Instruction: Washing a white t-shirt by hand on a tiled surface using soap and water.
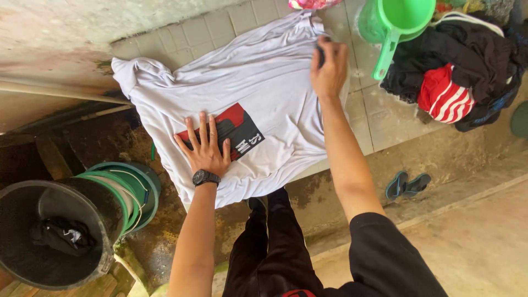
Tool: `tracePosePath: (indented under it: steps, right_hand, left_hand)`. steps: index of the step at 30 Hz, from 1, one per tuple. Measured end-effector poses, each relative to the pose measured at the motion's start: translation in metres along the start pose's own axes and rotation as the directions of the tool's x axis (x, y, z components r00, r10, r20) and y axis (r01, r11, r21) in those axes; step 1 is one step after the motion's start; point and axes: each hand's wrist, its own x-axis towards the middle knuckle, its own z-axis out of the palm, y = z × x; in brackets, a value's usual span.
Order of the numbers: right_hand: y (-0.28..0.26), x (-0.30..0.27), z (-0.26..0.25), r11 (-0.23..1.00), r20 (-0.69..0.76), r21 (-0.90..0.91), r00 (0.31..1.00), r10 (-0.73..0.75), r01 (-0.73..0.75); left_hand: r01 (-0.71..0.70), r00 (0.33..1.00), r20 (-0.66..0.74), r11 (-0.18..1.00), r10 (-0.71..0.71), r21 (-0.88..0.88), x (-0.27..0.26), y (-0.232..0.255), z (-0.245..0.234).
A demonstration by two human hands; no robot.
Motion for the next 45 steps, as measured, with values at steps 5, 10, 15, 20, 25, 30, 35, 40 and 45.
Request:
tracePosePath:
  steps: [5,10,15,20,25,30,35,40,45]
  right_hand:
    - [-0.089,-0.022,0.031,0.971,-0.155,0.174,0.969,0.191,-0.164]
    - [-0.164,-0.043,0.051,0.745,0.209,0.551,0.803,-0.558,0.374]
    - [-0.03,0.038,0.037,0.969,0.248,0.245,0.967,-0.067,0.004]
    - [-0.066,0.02,0.06,0.989,-0.101,0.01,0.984,0.145,-0.144]
    - [-0.148,-0.024,0.062,0.839,0.194,0.457,0.888,-0.417,0.295]
    - [-0.016,0.026,0.037,0.977,0.099,0.073,0.974,-0.204,0.198]
    - [-0.002,0.029,0.012,0.979,0.015,-0.096,0.983,0.181,-0.178]
    - [-0.072,-0.053,0.014,0.991,0.014,0.115,0.998,-0.068,0.066]
    - [-0.08,-0.08,-0.007,0.995,0.148,0.084,0.987,-0.067,0.055]
  left_hand:
    - [0.004,1.0,-0.003,1.0,-0.004,0.025,-0.002,-0.003,-0.008]
    - [0.036,0.99,0.134,0.995,-0.049,0.097,0.003,-0.001,-0.005]
    - [0.029,1.0,0.008,0.999,-0.029,0.013,0.001,-0.004,-0.001]
    - [0.027,1.0,0.012,0.999,-0.028,0.041,-0.001,-0.006,0.002]
    - [0.036,0.999,0.04,0.999,-0.036,0.021,-0.001,-0.007,0.001]
    - [0.025,0.999,0.026,0.999,-0.026,0.03,0.001,-0.006,0.001]
    - [0.021,1.0,0.003,1.0,-0.021,0.006,0.001,-0.005,-0.001]
    - [0.03,0.997,-0.063,0.998,-0.033,-0.047,-0.004,-0.003,-0.004]
    - [0.064,0.992,-0.101,0.986,-0.08,-0.153,-0.014,-0.007,0.011]
